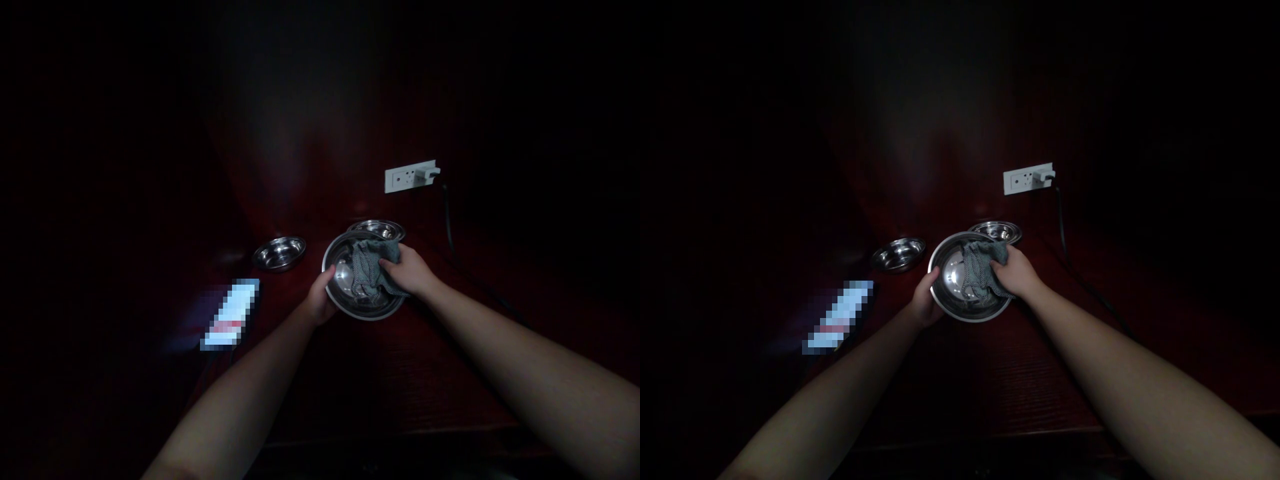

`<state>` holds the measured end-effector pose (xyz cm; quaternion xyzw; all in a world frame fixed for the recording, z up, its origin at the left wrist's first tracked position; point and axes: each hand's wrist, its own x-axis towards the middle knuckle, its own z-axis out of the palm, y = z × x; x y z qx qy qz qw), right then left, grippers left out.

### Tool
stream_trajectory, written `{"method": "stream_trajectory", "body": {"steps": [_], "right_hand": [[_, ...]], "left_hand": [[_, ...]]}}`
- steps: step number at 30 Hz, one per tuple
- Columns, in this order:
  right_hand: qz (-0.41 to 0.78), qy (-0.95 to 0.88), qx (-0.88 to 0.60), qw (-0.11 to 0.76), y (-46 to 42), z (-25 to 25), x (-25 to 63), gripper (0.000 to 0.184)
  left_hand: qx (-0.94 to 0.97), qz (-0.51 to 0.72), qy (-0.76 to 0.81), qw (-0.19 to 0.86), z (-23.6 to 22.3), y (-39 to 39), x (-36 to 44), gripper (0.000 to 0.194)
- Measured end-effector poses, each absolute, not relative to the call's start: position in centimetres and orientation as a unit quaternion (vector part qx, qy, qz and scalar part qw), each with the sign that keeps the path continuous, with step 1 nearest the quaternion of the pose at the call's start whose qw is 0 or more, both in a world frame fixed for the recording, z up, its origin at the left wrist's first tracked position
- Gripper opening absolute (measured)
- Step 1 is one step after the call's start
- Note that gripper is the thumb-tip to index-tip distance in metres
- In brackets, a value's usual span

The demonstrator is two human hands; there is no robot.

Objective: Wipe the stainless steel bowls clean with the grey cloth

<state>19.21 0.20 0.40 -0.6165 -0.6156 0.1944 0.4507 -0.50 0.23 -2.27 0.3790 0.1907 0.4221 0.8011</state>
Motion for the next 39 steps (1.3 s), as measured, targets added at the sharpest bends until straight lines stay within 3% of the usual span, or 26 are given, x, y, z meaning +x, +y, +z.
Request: {"method": "stream_trajectory", "body": {"steps": [39], "right_hand": [[0.203,-0.616,-0.611,0.453,0.72,-0.13,19.52,0.023]], "left_hand": [[0.364,0.428,0.221,0.797,-1.8,0.12,-0.22,0.046]]}}
